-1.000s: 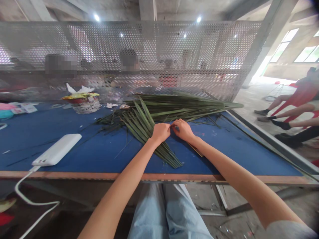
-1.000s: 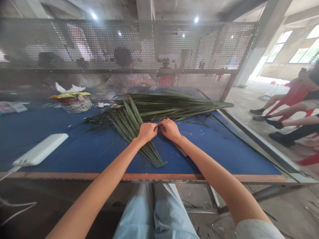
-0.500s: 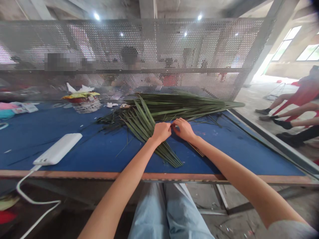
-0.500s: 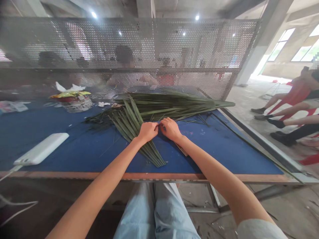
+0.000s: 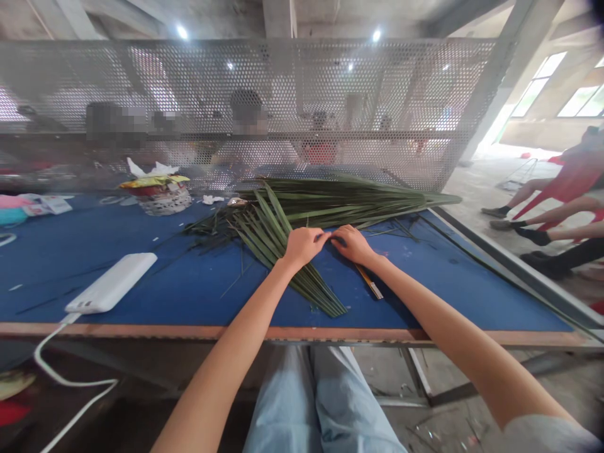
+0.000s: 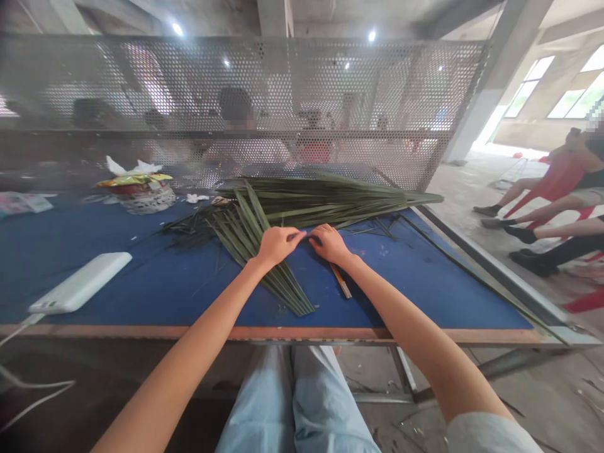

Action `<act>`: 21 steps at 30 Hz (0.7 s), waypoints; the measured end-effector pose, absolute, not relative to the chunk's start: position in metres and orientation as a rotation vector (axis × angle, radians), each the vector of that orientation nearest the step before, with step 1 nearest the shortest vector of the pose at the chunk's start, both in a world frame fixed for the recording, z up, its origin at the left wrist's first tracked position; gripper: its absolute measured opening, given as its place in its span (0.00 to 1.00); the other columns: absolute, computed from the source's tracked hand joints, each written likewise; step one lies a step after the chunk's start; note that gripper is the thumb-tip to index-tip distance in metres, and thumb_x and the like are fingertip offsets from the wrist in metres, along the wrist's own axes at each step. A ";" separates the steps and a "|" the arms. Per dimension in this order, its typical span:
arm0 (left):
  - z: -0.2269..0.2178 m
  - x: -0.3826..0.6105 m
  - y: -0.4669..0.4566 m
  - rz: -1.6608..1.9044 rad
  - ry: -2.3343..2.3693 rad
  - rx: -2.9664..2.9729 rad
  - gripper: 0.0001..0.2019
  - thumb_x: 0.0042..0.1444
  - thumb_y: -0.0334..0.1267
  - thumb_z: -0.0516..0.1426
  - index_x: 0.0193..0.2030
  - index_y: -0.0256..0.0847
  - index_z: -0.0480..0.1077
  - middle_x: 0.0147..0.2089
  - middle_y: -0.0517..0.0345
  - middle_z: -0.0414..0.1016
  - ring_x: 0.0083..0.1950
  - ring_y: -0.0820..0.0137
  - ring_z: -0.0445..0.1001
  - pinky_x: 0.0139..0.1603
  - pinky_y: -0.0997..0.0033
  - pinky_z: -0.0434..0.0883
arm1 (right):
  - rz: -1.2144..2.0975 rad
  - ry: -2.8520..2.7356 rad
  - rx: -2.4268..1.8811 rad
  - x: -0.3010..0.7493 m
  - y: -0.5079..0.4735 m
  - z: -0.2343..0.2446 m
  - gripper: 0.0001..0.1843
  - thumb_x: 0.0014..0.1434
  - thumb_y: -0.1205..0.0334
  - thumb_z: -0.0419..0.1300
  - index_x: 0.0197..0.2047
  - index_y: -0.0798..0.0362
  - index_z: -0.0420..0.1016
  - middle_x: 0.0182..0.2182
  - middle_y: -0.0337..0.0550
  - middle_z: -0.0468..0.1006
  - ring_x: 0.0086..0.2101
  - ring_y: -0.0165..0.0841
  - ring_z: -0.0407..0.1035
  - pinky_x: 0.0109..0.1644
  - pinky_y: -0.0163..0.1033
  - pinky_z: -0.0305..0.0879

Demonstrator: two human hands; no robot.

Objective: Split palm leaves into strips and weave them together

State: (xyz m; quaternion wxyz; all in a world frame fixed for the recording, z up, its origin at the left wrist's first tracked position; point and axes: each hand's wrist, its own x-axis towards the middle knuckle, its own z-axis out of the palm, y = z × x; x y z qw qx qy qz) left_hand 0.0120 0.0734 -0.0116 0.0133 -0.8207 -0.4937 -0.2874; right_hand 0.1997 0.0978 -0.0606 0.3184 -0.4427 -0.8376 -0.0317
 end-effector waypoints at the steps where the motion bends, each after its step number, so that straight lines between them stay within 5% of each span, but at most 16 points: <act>1: -0.009 0.008 0.073 -1.079 -1.583 -2.467 0.24 0.64 0.51 0.46 0.31 0.40 0.76 0.26 0.53 0.75 0.33 0.67 0.74 0.35 0.71 0.62 | -0.081 -2.193 -1.167 0.199 0.099 -0.062 0.11 0.59 0.68 0.55 0.42 0.52 0.77 0.40 0.47 0.78 0.45 0.38 0.68 0.52 0.45 0.63; 5: -0.003 -0.011 0.079 -1.565 -1.774 -2.062 0.33 0.67 0.52 0.34 0.26 0.39 0.74 0.22 0.55 0.71 0.30 0.69 0.73 0.34 0.71 0.60 | -0.072 -2.176 -1.194 0.198 0.099 -0.062 0.11 0.60 0.68 0.55 0.41 0.53 0.78 0.40 0.47 0.79 0.44 0.38 0.68 0.52 0.45 0.64; 10: -0.014 -0.021 0.090 -1.398 -1.881 -2.094 0.33 0.66 0.52 0.35 0.24 0.40 0.72 0.23 0.54 0.72 0.32 0.67 0.73 0.34 0.70 0.60 | -0.065 -2.191 -1.220 0.199 0.099 -0.060 0.09 0.59 0.66 0.58 0.42 0.53 0.78 0.40 0.47 0.79 0.43 0.38 0.69 0.50 0.43 0.65; 14: -0.020 -0.017 0.095 -1.251 -1.940 -2.259 0.31 0.65 0.53 0.38 0.26 0.40 0.74 0.24 0.55 0.74 0.33 0.66 0.73 0.33 0.71 0.60 | -0.085 -2.184 -1.237 0.200 0.097 -0.058 0.07 0.59 0.63 0.60 0.39 0.52 0.78 0.38 0.46 0.78 0.42 0.38 0.69 0.48 0.42 0.66; 21: -0.024 -0.014 0.108 -1.582 -1.892 -2.676 0.15 0.55 0.47 0.55 0.31 0.37 0.77 0.30 0.55 0.78 0.34 0.68 0.74 0.35 0.73 0.65 | -0.010 -2.080 -1.180 0.197 0.095 -0.054 0.07 0.60 0.63 0.58 0.39 0.51 0.78 0.37 0.43 0.80 0.41 0.37 0.69 0.47 0.42 0.65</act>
